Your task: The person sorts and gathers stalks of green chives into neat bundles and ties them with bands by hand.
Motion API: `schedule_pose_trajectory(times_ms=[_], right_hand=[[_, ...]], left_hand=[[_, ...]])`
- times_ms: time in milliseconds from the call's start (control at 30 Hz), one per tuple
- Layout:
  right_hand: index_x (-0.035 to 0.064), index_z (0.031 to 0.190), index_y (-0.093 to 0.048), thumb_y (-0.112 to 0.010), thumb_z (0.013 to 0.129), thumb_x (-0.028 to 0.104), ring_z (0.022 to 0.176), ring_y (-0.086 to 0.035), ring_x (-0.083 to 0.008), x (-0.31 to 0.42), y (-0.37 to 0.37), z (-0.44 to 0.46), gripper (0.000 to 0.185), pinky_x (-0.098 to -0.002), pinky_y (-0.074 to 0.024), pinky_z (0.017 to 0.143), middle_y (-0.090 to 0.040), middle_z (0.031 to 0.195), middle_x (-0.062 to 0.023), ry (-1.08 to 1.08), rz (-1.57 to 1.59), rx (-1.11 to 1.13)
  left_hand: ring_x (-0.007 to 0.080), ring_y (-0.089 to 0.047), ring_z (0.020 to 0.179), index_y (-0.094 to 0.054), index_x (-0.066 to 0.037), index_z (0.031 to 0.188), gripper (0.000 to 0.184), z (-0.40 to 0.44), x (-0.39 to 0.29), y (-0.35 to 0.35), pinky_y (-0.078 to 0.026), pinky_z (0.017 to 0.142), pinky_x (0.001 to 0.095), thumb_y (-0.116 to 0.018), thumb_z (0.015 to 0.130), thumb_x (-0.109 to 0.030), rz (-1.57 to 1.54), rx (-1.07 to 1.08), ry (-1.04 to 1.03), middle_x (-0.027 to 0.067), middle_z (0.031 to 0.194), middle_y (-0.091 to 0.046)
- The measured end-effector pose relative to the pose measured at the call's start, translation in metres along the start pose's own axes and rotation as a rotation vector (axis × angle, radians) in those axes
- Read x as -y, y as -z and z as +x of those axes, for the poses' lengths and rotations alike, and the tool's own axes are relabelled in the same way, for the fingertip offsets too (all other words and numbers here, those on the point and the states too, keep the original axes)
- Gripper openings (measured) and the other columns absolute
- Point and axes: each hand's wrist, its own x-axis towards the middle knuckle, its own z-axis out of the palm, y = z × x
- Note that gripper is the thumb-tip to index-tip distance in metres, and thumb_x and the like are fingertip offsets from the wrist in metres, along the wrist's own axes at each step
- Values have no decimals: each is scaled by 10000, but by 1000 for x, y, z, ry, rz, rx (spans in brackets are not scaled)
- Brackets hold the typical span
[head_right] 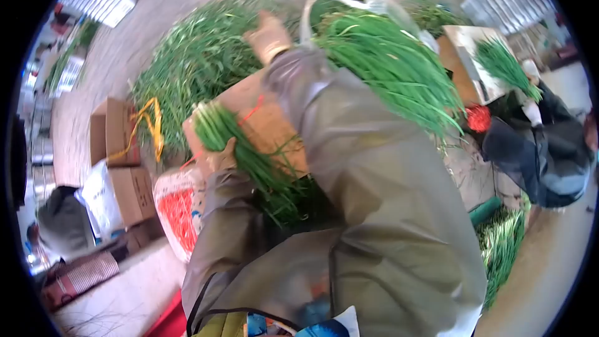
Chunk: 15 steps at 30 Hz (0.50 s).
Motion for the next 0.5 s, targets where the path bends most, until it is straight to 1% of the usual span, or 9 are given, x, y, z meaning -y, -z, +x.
schedule_pose_trajectory(times_ms=[100,133,167,267,333,367,400,433,500], right_hand=[[60,1102,-550,-610,752,218,1008,-535,-341,12,5,-60,389,-388,-423,873,-576,1049,-191,-18,-54,342],[62,1178,-512,-565,807,259,970,-559,-310,11,15,-78,424,-365,-430,845,-587,1057,-172,-45,-247,556],[86,1157,-535,-535,819,280,979,-553,-311,18,36,-94,390,-372,-434,846,-587,1064,-147,-26,-342,669],[106,1040,-601,-555,785,248,960,-555,-295,-35,85,-93,295,-363,-448,821,-592,1012,-139,66,-375,391],[126,951,-638,-576,769,220,864,-585,-303,-48,132,-57,214,-367,-462,790,-612,952,-127,-14,-484,153],[119,972,-629,-582,768,219,853,-593,-305,-79,151,-31,232,-376,-467,781,-616,957,-133,47,-522,113],[120,990,-624,-588,767,232,881,-589,-301,-95,166,-9,253,-377,-462,792,-614,971,-139,2,-635,98],[121,1008,-619,-594,766,245,909,-585,-298,-104,174,9,274,-379,-456,803,-612,986,-145,-43,-747,82],[120,1053,-602,-604,764,283,963,-568,-303,-111,176,39,332,-385,-442,831,-602,1017,-157,-69,-867,235]], left_hand=[[268,-440,1130,-233,-21,1343,1042,-9,-26,11,-333,977,348,-777,456,-69,-248,8,-243,131,1252,-437],[247,-422,1151,-201,-35,1364,1073,-10,-24,13,-313,997,331,-761,449,6,-278,6,-276,109,1277,-419],[226,-404,1171,-170,-49,1384,1111,-10,-22,15,-292,1017,314,-745,442,81,-308,6,-309,87,1302,-401],[229,-398,1173,-150,-67,1395,1151,-19,-18,22,-296,1013,311,-766,434,74,-224,50,-309,90,1314,-388],[289,-398,1179,-160,-87,1395,1059,-29,-19,22,-317,993,352,-788,543,-127,66,-101,-124,149,1316,-383],[320,-399,1182,-165,-97,1395,1026,-33,-21,21,-327,984,373,-798,598,-227,206,-175,-28,179,1316,-380],[351,-416,1141,-224,-3,1347,908,-40,-28,21,-333,962,398,-762,654,-237,246,-246,-261,235,1271,-386],[351,-416,1141,-224,-3,1347,908,-46,-37,22,-333,962,398,-762,654,-237,248,-260,-256,235,1271,-386],[348,-418,1139,-269,3,1329,808,-58,-55,17,-331,964,400,-729,696,-200,216,-159,-534,231,1282,-385]])
